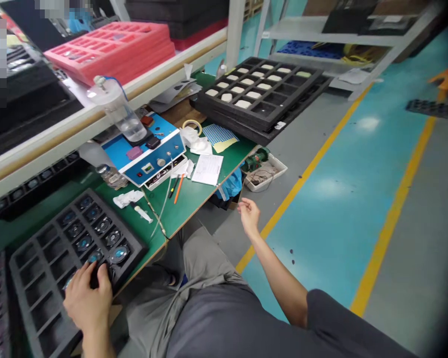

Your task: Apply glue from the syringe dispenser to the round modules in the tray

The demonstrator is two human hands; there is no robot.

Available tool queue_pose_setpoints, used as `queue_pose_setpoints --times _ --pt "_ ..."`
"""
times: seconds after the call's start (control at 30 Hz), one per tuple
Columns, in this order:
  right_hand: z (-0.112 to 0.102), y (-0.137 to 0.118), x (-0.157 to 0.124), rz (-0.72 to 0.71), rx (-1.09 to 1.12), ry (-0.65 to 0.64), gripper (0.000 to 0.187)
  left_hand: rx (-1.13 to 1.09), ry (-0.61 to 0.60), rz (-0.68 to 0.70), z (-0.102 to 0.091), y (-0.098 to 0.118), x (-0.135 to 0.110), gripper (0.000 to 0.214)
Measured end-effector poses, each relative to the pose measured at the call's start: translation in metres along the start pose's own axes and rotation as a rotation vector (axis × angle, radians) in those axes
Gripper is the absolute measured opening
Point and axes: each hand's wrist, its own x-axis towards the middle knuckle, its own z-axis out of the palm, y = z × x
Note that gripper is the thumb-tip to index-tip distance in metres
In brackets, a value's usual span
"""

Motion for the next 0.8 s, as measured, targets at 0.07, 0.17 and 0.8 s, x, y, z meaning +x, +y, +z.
queue_pose_setpoints --times 0.07,0.17,0.8 --pt "0.007 -0.014 -0.01 -0.014 0.036 -0.029 0.048 -0.018 0.015 0.017 0.001 -0.004 -0.004 0.056" --pt "0.027 -0.049 -0.021 -0.079 0.082 -0.08 0.047 -0.035 0.026 0.013 0.001 -0.011 -0.014 0.054" --pt "0.172 -0.187 0.068 -0.529 -0.647 -0.334 0.043 -0.051 0.118 0.212 0.007 -0.035 -0.032 0.038"
